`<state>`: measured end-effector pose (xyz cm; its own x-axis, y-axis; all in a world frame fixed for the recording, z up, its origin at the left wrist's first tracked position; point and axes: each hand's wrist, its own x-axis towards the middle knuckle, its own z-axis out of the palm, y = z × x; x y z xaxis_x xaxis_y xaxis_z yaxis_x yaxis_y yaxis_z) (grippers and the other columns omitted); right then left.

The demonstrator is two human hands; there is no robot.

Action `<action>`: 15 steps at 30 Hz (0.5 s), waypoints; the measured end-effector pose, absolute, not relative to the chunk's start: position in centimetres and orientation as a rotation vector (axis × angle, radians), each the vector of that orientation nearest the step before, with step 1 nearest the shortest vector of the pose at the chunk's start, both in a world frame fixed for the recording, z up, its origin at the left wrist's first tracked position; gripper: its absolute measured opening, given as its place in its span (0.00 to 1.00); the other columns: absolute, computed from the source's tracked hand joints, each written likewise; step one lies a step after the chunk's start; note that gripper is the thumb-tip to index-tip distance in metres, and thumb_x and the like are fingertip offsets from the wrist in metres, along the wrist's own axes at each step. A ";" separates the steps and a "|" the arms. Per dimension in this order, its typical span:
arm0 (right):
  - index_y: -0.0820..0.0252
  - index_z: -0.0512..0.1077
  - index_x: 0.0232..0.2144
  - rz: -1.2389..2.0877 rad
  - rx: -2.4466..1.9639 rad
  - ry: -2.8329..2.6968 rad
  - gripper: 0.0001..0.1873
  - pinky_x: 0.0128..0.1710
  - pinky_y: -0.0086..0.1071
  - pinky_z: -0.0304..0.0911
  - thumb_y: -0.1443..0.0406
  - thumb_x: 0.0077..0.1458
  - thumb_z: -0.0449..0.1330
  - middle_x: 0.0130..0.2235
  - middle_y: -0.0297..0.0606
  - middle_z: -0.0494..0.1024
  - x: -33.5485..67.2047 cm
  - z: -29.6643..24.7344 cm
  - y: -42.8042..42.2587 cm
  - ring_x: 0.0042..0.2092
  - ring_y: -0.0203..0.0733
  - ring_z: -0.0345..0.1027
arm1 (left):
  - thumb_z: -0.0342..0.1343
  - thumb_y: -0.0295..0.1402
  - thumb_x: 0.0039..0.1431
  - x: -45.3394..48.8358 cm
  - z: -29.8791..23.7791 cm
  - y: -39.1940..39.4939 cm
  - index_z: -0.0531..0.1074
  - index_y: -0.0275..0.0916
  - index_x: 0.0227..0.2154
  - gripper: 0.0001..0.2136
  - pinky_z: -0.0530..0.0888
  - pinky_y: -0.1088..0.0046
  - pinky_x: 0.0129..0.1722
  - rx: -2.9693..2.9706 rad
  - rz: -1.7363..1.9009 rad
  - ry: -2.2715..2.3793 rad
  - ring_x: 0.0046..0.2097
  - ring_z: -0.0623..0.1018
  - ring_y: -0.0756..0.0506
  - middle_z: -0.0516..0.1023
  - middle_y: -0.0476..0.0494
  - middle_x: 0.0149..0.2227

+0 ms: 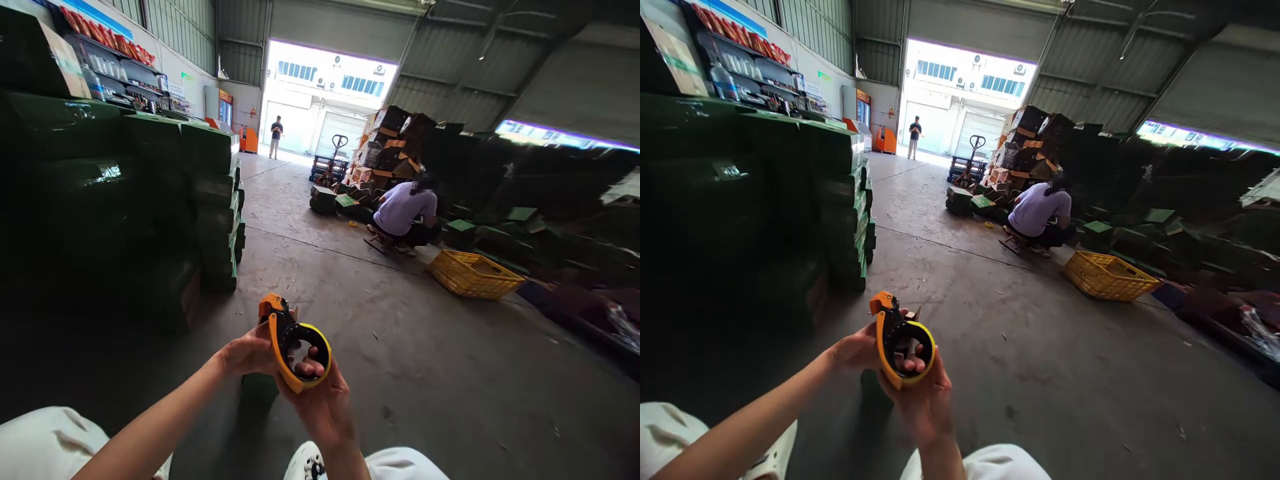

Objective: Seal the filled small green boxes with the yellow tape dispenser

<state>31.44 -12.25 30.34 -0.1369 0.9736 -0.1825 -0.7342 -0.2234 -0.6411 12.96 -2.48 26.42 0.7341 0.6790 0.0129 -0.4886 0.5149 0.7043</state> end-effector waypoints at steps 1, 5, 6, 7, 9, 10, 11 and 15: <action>0.50 0.78 0.39 1.697 -0.699 -0.485 0.19 0.58 0.61 0.67 0.45 0.61 0.62 0.30 0.35 0.78 31.6 30.1 -12.4 0.45 0.50 0.76 | 0.77 0.40 0.41 13.1 26.5 -2.8 0.63 0.51 0.68 0.49 0.73 0.48 0.57 0.752 0.693 0.263 0.59 0.77 0.27 0.75 0.34 0.61; 0.51 0.77 0.45 1.502 -1.015 -0.550 0.26 0.51 0.54 0.72 0.40 0.57 0.64 0.43 0.42 0.82 33.0 29.7 -12.6 0.51 0.56 0.75 | 0.77 0.35 0.42 13.2 27.2 -2.9 0.66 0.48 0.66 0.46 0.74 0.51 0.58 0.778 0.807 0.271 0.57 0.79 0.29 0.77 0.35 0.58; 0.51 0.77 0.46 1.334 -1.118 -0.620 0.27 0.51 0.51 0.72 0.39 0.56 0.65 0.47 0.42 0.82 33.4 29.7 -12.5 0.53 0.56 0.74 | 0.78 0.34 0.42 13.2 27.4 -2.9 0.69 0.44 0.63 0.42 0.74 0.53 0.59 0.792 0.860 0.310 0.58 0.79 0.30 0.78 0.35 0.57; 0.51 0.77 0.46 1.154 -1.203 -0.727 0.28 0.51 0.47 0.71 0.39 0.56 0.65 0.50 0.43 0.81 33.7 29.6 -12.5 0.54 0.55 0.73 | 0.78 0.33 0.42 13.3 27.6 -2.9 0.72 0.42 0.61 0.40 0.74 0.55 0.60 0.806 0.912 0.362 0.58 0.79 0.30 0.79 0.35 0.56; 0.52 0.77 0.46 0.887 -1.331 -0.997 0.29 0.51 0.42 0.69 0.39 0.55 0.65 0.49 0.44 0.82 33.8 29.6 -12.6 0.52 0.54 0.73 | 0.78 0.31 0.41 13.9 27.5 -3.3 0.72 0.42 0.59 0.39 0.75 0.56 0.59 0.833 0.974 0.486 0.58 0.79 0.31 0.80 0.36 0.55; 0.54 0.77 0.45 0.846 -1.405 -1.137 0.29 0.48 0.41 0.68 0.38 0.55 0.65 0.45 0.44 0.82 33.6 29.5 -12.6 0.48 0.54 0.74 | 0.79 0.31 0.41 14.2 27.3 -3.7 0.71 0.43 0.60 0.40 0.76 0.55 0.57 0.841 0.970 0.547 0.57 0.80 0.31 0.80 0.36 0.54; 0.55 0.77 0.42 0.852 -1.486 -1.257 0.29 0.44 0.40 0.68 0.38 0.55 0.65 0.40 0.44 0.83 33.3 29.4 -12.7 0.44 0.54 0.74 | 0.79 0.32 0.41 14.5 27.0 -4.2 0.69 0.45 0.62 0.43 0.78 0.55 0.55 0.845 0.940 0.599 0.55 0.80 0.30 0.80 0.36 0.54; 0.55 0.74 0.35 0.969 -1.656 -1.445 0.27 0.35 0.35 0.63 0.39 0.58 0.61 0.32 0.39 0.80 31.9 28.9 -13.2 0.35 0.48 0.72 | 0.79 0.35 0.42 14.8 25.8 -6.1 0.66 0.46 0.65 0.45 0.80 0.57 0.49 0.791 0.777 0.647 0.54 0.82 0.30 0.80 0.33 0.54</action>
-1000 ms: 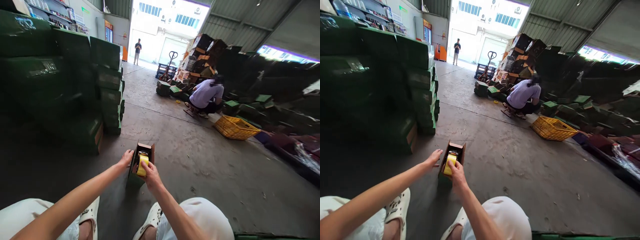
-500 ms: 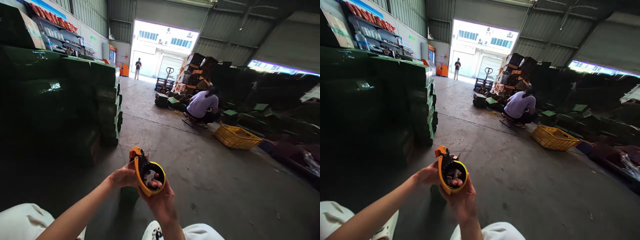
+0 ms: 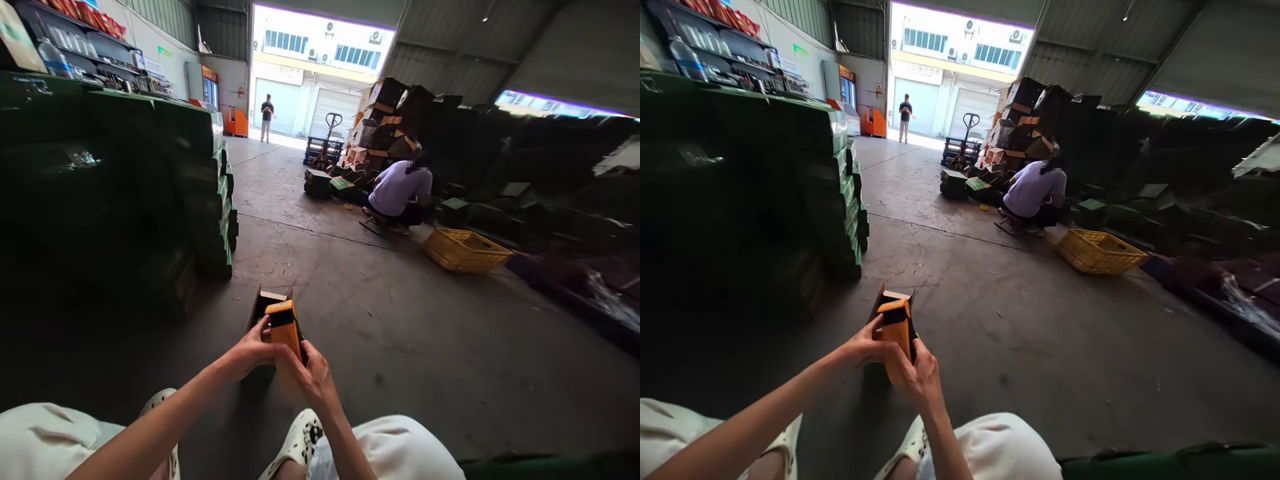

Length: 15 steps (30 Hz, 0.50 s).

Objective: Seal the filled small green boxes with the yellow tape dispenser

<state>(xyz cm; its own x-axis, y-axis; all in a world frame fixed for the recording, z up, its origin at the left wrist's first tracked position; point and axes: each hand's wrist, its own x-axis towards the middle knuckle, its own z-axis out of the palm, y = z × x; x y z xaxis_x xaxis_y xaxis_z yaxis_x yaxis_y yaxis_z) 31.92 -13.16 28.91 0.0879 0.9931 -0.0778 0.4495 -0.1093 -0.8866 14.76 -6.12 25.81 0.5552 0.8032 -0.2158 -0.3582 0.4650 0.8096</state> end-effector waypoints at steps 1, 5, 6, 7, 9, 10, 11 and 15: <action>0.55 0.72 0.34 0.973 -1.643 -1.449 0.26 0.35 0.35 0.62 0.39 0.59 0.60 0.32 0.38 0.80 31.7 28.8 -13.2 0.35 0.47 0.71 | 0.78 0.35 0.44 14.3 25.7 -6.2 0.67 0.46 0.65 0.44 0.80 0.59 0.50 0.772 0.739 0.630 0.54 0.82 0.32 0.80 0.33 0.55; 0.55 0.70 0.36 1.147 -1.496 -1.329 0.26 0.30 0.32 0.63 0.39 0.58 0.61 0.31 0.35 0.78 31.8 29.0 -13.3 0.32 0.43 0.70 | 0.71 0.47 0.54 11.2 26.3 -4.4 0.70 0.44 0.64 0.35 0.80 0.66 0.40 0.737 0.493 0.577 0.50 0.84 0.33 0.80 0.31 0.56; 0.55 0.71 0.37 1.239 -1.439 -1.268 0.27 0.28 0.31 0.63 0.39 0.58 0.61 0.31 0.35 0.77 32.0 29.2 -13.3 0.30 0.42 0.70 | 0.67 0.54 0.56 10.3 26.4 -3.6 0.73 0.41 0.61 0.34 0.79 0.67 0.36 0.722 0.457 0.586 0.48 0.85 0.33 0.81 0.30 0.55; 0.56 0.72 0.39 1.323 -1.386 -1.204 0.29 0.26 0.30 0.63 0.38 0.57 0.62 0.30 0.34 0.76 32.2 29.4 -13.3 0.28 0.41 0.69 | 0.63 0.59 0.57 9.6 26.6 -2.9 0.77 0.38 0.57 0.34 0.79 0.69 0.34 0.704 0.448 0.605 0.46 0.85 0.34 0.82 0.29 0.53; 0.59 0.74 0.39 1.433 -1.316 -1.101 0.31 0.22 0.29 0.62 0.37 0.55 0.63 0.27 0.33 0.74 32.6 30.0 -13.2 0.24 0.37 0.65 | 0.57 0.65 0.57 8.6 26.7 -1.9 0.81 0.34 0.49 0.36 0.79 0.71 0.34 0.673 0.486 0.632 0.44 0.85 0.38 0.84 0.31 0.49; 0.60 0.75 0.37 1.457 -1.300 -1.076 0.32 0.21 0.28 0.60 0.37 0.54 0.64 0.26 0.32 0.72 32.7 30.2 -13.2 0.23 0.36 0.63 | 0.57 0.65 0.58 8.4 26.8 -1.7 0.82 0.34 0.47 0.35 0.79 0.72 0.36 0.665 0.511 0.631 0.43 0.84 0.40 0.84 0.32 0.48; 0.61 0.75 0.35 1.471 -1.290 -1.066 0.32 0.20 0.27 0.59 0.37 0.53 0.65 0.25 0.33 0.71 32.8 30.3 -13.1 0.23 0.35 0.62 | 0.59 0.63 0.58 8.4 26.8 -1.7 0.82 0.34 0.46 0.33 0.79 0.73 0.38 0.657 0.530 0.620 0.44 0.84 0.41 0.84 0.33 0.47; 0.63 0.76 0.33 1.484 -1.273 -1.134 0.34 0.23 0.26 0.58 0.36 0.50 0.68 0.27 0.36 0.72 33.0 30.5 -13.1 0.27 0.35 0.62 | 0.72 0.45 0.55 9.3 27.0 -2.6 0.82 0.34 0.45 0.21 0.79 0.73 0.43 0.662 0.603 0.599 0.43 0.84 0.43 0.85 0.37 0.44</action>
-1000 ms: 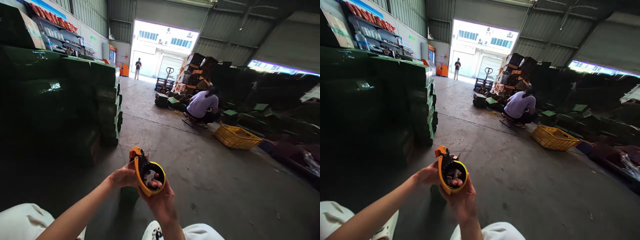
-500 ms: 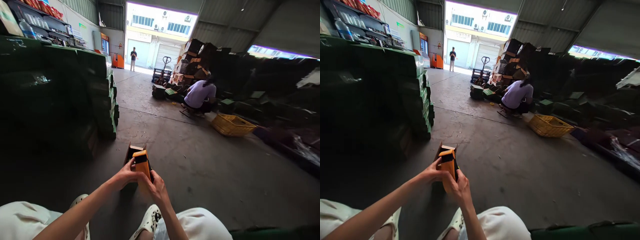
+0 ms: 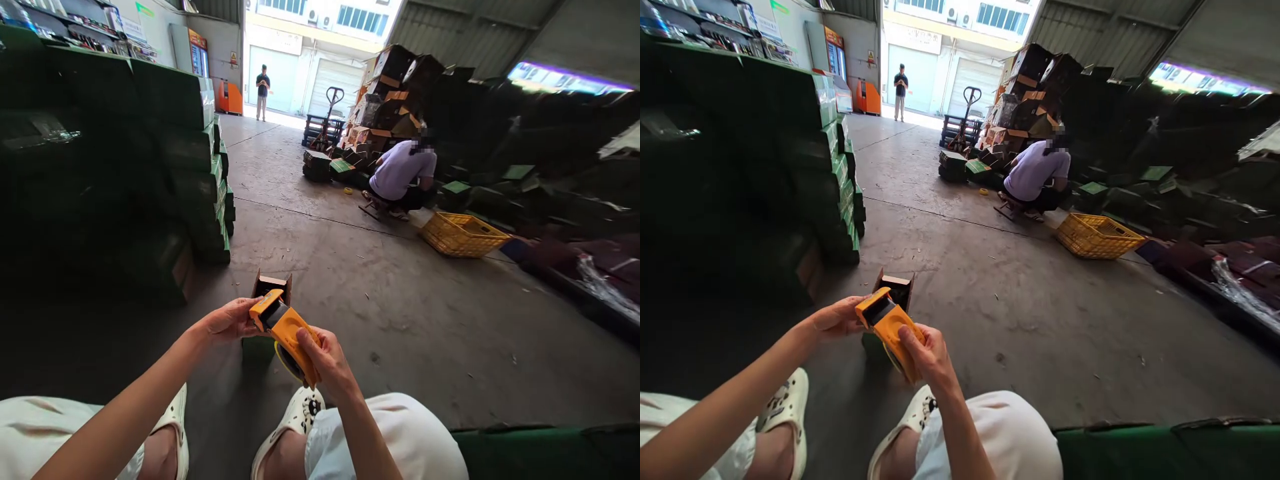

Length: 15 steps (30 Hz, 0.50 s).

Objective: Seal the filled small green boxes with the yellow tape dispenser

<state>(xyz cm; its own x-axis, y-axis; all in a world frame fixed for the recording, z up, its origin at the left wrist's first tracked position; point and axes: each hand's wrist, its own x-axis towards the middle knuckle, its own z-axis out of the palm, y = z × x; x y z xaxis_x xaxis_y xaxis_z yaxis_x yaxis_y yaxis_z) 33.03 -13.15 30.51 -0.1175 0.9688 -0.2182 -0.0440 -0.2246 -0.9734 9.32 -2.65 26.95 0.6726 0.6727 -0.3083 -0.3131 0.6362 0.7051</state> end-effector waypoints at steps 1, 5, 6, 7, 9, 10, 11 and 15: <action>0.64 0.76 0.33 1.479 -1.276 -1.158 0.34 0.24 0.26 0.58 0.36 0.50 0.68 0.28 0.36 0.72 33.1 30.5 -13.2 0.27 0.35 0.62 | 0.74 0.42 0.53 9.5 27.0 -2.8 0.83 0.34 0.43 0.19 0.79 0.74 0.42 0.671 0.621 0.610 0.40 0.84 0.44 0.85 0.38 0.42; 0.64 0.76 0.30 1.467 -1.278 -1.232 0.33 0.23 0.25 0.55 0.37 0.51 0.67 0.26 0.34 0.70 33.3 30.6 -13.3 0.27 0.34 0.59 | 0.77 0.36 0.48 9.4 26.9 -2.7 0.82 0.34 0.42 0.19 0.79 0.76 0.35 0.701 0.658 0.655 0.36 0.83 0.46 0.84 0.39 0.38; 0.64 0.76 0.31 1.464 -1.280 -1.252 0.33 0.23 0.25 0.55 0.37 0.52 0.67 0.26 0.34 0.70 33.4 30.7 -13.3 0.27 0.33 0.59 | 0.78 0.36 0.47 9.3 26.9 -2.6 0.82 0.34 0.42 0.20 0.79 0.76 0.34 0.709 0.665 0.674 0.35 0.83 0.47 0.84 0.40 0.38; 0.64 0.76 0.31 1.458 -1.289 -1.276 0.34 0.23 0.25 0.55 0.37 0.51 0.67 0.27 0.34 0.70 33.4 30.8 -13.3 0.27 0.33 0.59 | 0.78 0.37 0.46 9.2 26.8 -2.5 0.82 0.34 0.41 0.21 0.78 0.77 0.33 0.722 0.669 0.698 0.34 0.83 0.47 0.84 0.40 0.38; 0.64 0.77 0.32 1.451 -1.329 -1.335 0.35 0.23 0.25 0.56 0.36 0.50 0.67 0.27 0.34 0.71 33.6 31.0 -13.4 0.27 0.34 0.60 | 0.79 0.40 0.44 9.0 26.7 -2.4 0.82 0.34 0.40 0.22 0.78 0.76 0.32 0.767 0.660 0.751 0.32 0.82 0.47 0.84 0.41 0.37; 0.64 0.77 0.32 1.447 -1.361 -1.363 0.36 0.23 0.25 0.56 0.35 0.50 0.67 0.27 0.35 0.72 33.6 31.2 -13.4 0.27 0.34 0.61 | 0.79 0.41 0.44 9.0 26.7 -2.4 0.82 0.34 0.40 0.23 0.78 0.76 0.32 0.795 0.646 0.773 0.32 0.82 0.47 0.84 0.41 0.37; 0.64 0.77 0.32 1.441 -1.397 -1.389 0.36 0.22 0.25 0.55 0.35 0.49 0.67 0.27 0.35 0.72 33.7 31.3 -13.5 0.26 0.34 0.61 | 0.78 0.43 0.44 9.0 26.7 -2.5 0.82 0.34 0.41 0.24 0.78 0.75 0.32 0.823 0.625 0.791 0.32 0.82 0.47 0.84 0.41 0.37; 0.63 0.74 0.29 1.426 -1.504 -1.447 0.36 0.22 0.25 0.54 0.34 0.47 0.67 0.25 0.33 0.70 33.9 31.8 -13.7 0.26 0.33 0.60 | 0.77 0.48 0.43 9.5 26.2 -2.8 0.82 0.32 0.44 0.30 0.75 0.76 0.32 0.907 0.525 0.806 0.34 0.82 0.46 0.85 0.38 0.38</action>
<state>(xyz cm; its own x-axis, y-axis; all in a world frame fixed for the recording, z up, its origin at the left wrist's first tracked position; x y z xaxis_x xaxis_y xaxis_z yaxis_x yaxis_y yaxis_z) 33.90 -13.69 31.76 -0.1744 0.9440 -0.2801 0.2941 -0.2216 -0.9297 9.50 -2.79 26.15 0.6013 0.6999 -0.3855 -0.0694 0.5264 0.8474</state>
